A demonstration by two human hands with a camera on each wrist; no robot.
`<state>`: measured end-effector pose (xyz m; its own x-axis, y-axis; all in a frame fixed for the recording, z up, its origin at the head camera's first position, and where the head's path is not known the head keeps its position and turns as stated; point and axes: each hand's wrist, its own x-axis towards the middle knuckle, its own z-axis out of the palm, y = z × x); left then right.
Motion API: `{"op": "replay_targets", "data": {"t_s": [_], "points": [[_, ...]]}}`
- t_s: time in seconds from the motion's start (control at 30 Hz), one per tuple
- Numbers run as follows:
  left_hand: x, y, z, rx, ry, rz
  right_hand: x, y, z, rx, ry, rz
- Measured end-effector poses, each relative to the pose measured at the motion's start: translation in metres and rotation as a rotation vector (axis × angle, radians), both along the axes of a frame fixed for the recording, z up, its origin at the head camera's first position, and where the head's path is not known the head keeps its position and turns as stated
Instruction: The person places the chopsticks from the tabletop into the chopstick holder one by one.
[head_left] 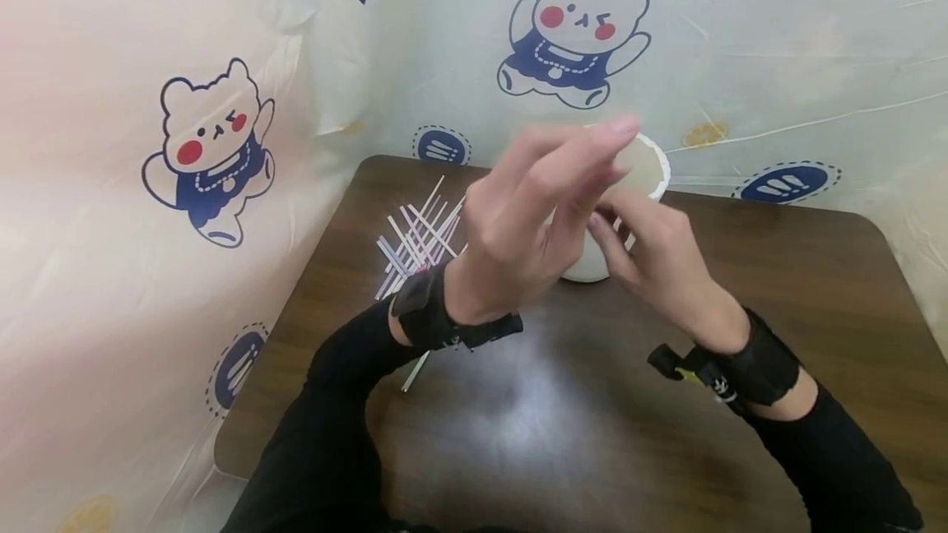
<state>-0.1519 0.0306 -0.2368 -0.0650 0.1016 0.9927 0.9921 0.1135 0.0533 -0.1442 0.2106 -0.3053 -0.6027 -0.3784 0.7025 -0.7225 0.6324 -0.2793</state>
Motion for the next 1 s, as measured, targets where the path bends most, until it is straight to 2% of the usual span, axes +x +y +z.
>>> {"op": "replay_targets", "data": {"t_s": [0.27, 0.47, 0.63, 0.77, 1.0], "points": [[-0.036, 0.017, 0.014, -0.071, -0.033, 0.01, -0.028, 0.012, 0.01, -0.011, 0.006, -0.059], [-0.054, 0.023, 0.012, -0.094, -0.09, 0.035, -0.039, 0.016, 0.006, -0.027, -0.016, -0.086], [-0.06, 0.024, 0.002, -0.129, -0.118, 0.074, -0.042, 0.018, -0.002, -0.018, -0.059, -0.13], [-0.061, 0.025, -0.005, -0.144, -0.1, 0.115, -0.043, 0.021, -0.009, 0.0, -0.087, -0.156], [-0.063, 0.023, -0.018, -0.183, -0.161, 0.134, -0.043, 0.025, -0.017, -0.001, -0.122, -0.176]]}}
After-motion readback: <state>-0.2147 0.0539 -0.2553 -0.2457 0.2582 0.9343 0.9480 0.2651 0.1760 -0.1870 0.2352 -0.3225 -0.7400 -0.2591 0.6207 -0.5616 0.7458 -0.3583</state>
